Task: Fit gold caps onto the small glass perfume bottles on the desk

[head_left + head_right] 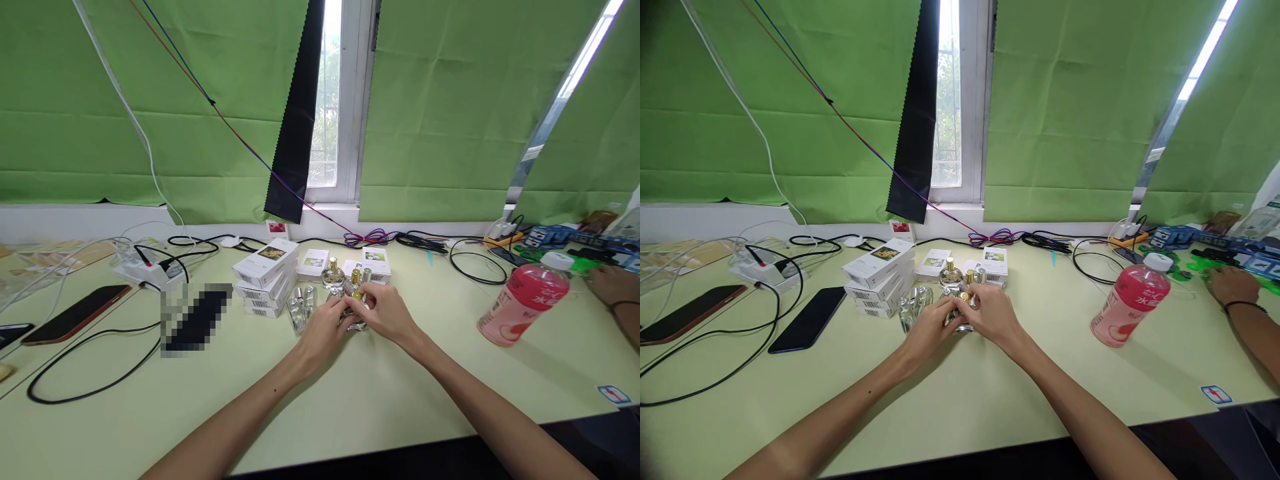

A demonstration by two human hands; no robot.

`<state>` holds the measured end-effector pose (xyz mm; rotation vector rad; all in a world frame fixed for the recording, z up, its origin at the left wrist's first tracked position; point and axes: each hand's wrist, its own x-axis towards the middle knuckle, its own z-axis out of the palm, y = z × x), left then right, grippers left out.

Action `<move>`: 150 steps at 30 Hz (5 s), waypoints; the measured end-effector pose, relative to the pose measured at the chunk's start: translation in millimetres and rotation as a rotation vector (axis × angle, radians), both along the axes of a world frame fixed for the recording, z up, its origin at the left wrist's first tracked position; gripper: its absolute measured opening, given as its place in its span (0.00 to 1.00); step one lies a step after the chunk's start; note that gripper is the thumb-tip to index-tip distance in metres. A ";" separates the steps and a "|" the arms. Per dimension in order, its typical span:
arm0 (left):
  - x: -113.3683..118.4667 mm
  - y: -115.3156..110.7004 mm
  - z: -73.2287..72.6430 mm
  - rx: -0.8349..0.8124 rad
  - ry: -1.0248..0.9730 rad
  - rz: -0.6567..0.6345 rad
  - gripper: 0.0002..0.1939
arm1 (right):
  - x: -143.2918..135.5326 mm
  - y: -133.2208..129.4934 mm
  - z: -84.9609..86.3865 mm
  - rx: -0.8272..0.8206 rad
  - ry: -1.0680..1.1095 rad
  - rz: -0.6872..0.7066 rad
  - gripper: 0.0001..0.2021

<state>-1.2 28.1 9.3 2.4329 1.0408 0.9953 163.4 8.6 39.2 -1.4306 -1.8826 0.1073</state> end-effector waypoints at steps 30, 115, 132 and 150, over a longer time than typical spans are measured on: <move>-0.3 0.4 -3.1 -0.031 0.042 0.024 0.10 | 10.3 -1.7 11.6 -0.055 -0.016 0.239 0.09; 6.1 -3.6 -15.4 -0.018 -0.113 0.098 0.13 | 7.4 -2.9 9.6 -0.003 -0.098 0.059 0.09; 6.5 -4.5 -13.9 -0.045 -0.103 0.089 0.08 | 11.3 -2.3 16.7 -0.101 0.132 0.210 0.10; 8.2 -2.6 -15.9 0.002 -0.112 0.093 0.05 | 7.9 0.7 10.4 -0.088 0.082 0.199 0.05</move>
